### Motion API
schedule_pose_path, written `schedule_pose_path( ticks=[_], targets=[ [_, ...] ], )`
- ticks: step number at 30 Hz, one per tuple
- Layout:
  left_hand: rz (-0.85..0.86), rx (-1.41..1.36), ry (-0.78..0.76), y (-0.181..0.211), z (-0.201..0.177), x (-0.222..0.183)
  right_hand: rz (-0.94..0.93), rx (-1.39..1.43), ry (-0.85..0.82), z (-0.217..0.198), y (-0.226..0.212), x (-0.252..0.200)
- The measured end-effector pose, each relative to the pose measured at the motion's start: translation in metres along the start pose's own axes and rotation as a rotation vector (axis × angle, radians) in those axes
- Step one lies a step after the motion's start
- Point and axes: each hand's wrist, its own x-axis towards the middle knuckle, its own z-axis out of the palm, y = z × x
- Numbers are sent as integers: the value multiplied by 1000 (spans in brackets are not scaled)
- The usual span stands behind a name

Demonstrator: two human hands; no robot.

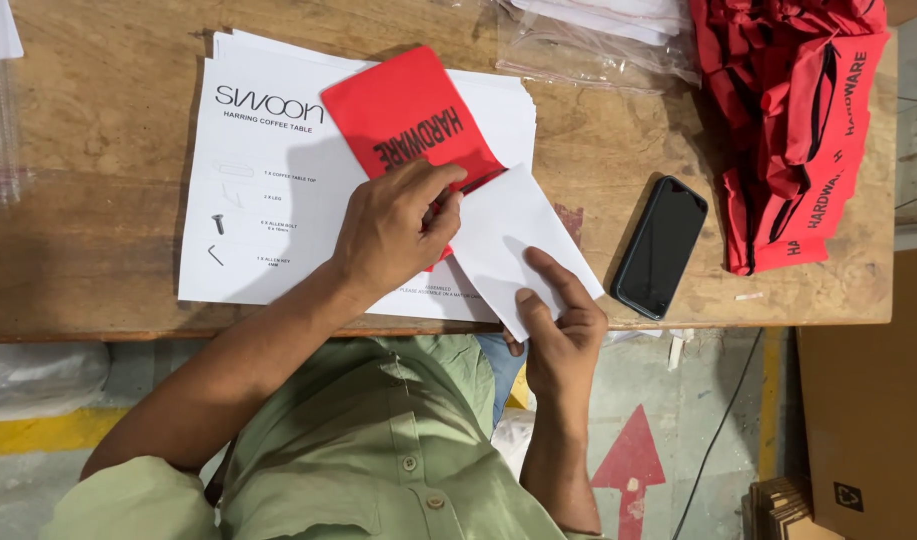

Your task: Placing assembly instruction manuals and hardware bags into white envelopes for shipping.

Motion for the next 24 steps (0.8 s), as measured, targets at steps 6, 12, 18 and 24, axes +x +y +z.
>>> schedule_pose_path(
  ticks=[6, 12, 18, 24],
  targets=[
    [-39, -25, -72, 1, 0, 1, 76, 79, -16, -2, 5, 9],
    [5, 56, -75, 6, 2, 2, 3, 93, 88, 4, 21, 15],
    [-45, 109, -85, 16, 4, 12, 99, 144, -6, 6, 14, 10],
    [0, 326, -119, 8, 18, 14, 39, 89, -12, 3, 20, 4]
  ],
)
